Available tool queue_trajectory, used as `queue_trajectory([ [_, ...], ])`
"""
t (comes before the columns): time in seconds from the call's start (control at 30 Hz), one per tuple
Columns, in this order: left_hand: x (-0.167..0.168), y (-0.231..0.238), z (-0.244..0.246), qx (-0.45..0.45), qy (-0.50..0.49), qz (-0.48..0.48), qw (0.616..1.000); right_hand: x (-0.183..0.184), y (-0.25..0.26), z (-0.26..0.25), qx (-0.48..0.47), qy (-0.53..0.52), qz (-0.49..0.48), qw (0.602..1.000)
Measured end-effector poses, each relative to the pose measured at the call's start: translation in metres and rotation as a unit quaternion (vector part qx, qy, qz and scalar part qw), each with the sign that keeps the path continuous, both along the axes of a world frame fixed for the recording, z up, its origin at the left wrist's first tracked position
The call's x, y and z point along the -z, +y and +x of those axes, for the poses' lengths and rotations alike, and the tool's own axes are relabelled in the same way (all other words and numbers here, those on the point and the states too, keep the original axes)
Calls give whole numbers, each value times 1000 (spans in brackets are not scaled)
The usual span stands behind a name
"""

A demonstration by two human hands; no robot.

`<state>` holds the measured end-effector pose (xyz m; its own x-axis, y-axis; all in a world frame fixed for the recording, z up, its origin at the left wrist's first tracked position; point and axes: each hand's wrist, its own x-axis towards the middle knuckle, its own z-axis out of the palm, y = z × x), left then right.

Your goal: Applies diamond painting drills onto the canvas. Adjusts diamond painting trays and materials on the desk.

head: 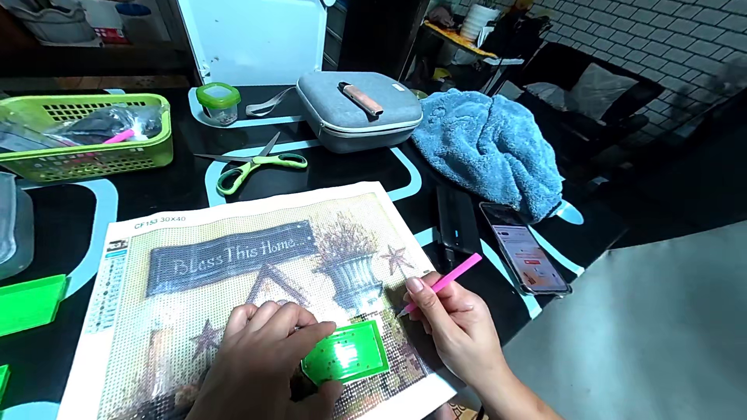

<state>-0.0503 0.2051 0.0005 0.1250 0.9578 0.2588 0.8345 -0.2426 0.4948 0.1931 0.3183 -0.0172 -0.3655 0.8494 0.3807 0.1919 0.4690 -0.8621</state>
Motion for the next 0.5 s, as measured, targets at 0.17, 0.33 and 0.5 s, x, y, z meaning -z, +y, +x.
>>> queue_trajectory([
  [0.17,1,0,0,-2,5,6,1000,3,0,-1,-2,-17,41,999],
  [0.33,2,0,-1,0,4,8,1000,4,-4,-1,7,-69,136,988],
  [0.5,3,0,-1,1,5,20,1000,4,-6,3,0,-83,147,986],
])
